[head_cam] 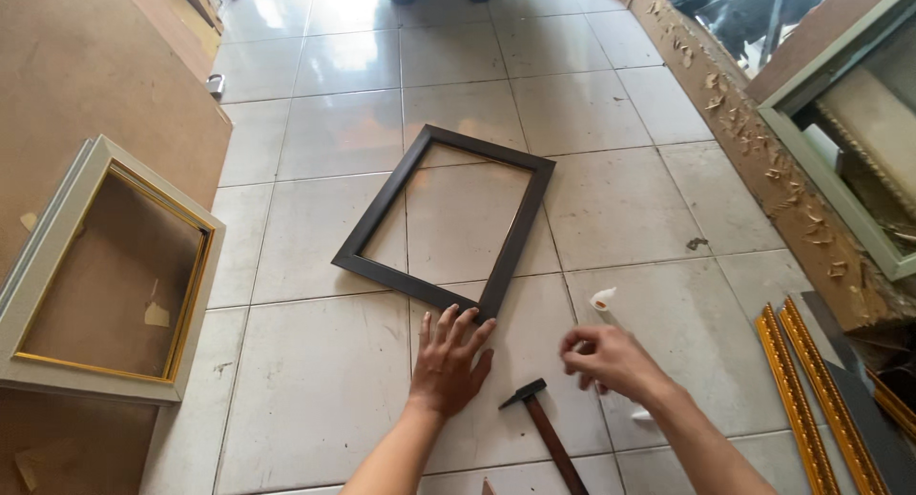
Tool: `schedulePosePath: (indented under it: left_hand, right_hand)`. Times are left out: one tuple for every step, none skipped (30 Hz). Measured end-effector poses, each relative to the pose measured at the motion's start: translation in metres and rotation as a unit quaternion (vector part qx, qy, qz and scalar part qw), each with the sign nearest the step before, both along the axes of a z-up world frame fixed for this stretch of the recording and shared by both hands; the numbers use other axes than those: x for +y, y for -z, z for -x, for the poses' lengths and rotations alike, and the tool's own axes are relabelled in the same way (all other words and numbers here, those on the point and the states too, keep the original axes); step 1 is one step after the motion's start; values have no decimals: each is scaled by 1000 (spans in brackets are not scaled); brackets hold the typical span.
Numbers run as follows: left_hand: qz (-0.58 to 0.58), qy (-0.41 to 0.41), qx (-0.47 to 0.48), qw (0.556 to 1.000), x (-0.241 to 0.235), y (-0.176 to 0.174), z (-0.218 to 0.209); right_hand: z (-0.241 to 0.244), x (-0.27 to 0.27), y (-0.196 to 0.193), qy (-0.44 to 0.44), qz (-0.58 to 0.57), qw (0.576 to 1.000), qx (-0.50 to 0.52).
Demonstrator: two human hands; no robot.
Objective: The person assembles a gold picture frame by joining four mitered pieces on the floor. They apply glue to the corners, use a hammer to tap the joints together, and flip the frame to check alignment. The completed frame is set aside, and the person begins assembling a second frame.
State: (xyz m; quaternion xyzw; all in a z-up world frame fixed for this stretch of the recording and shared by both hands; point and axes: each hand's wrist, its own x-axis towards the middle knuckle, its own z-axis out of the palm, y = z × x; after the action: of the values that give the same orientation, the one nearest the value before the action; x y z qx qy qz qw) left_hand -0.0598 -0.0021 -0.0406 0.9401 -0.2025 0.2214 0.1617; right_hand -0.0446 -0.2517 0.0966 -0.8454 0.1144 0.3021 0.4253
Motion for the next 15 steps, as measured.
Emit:
schedulePosePath:
  left_hand:
    - [0, -2, 1, 1000, -2, -2, 0]
    - [-3, -21, 14, 1000, -4, -3, 1]
    - [-8, -40, 26, 999, -4, -7, -2]
    - [-10, -42, 25, 999, -5, -5, -6]
    - [-28, -68, 47, 996, -4, 0, -7]
    - [-47, -93, 69, 992, -4, 4, -7]
    - [-48, -96, 70, 992, -4, 2, -6]
    - [-45, -90, 78, 992, -4, -1, -5]
    - [-42, -84, 86, 992, -5, -4, -5]
    - [-44, -87, 86, 991, -4, -4, -4]
    - [-33, -82, 90, 992, -4, -5, -4]
    - [-21, -77, 93, 992, -4, -5, -5]
    - [-22, -80, 95, 992, -3, -6, -4]
    - [-18, -75, 97, 992, -3, -7, -4]
    - [-14, -70, 99, 993, -3, -8, -5]
  right_hand:
    - [-5, 10, -1, -2, 0, 1000, 1]
    - [-11, 20, -1, 3, -33, 999, 16]
    - [-18, 31, -4, 7, -69, 997, 29]
    - [-31, 35, 9, 5, -71, 997, 29]
    - [-41, 39, 23, 19, -121, 992, 31]
    - [-50, 44, 38, 34, -171, 984, 33]
    - [-60, 46, 47, 31, -172, 984, 34]
    - [-70, 49, 56, 36, -201, 979, 16]
    - [-80, 51, 65, 40, -229, 973, -3]
    - [-86, 58, 66, 38, -231, 972, -2]
    - [-93, 64, 67, 51, -196, 979, -19]
    - [-100, 71, 67, 65, -161, 984, -37]
    - [-99, 78, 60, 63, -162, 984, -34]
    - [-99, 85, 53, 37, -142, 986, -83]
    - [-98, 91, 45, 11, -121, 984, -132]
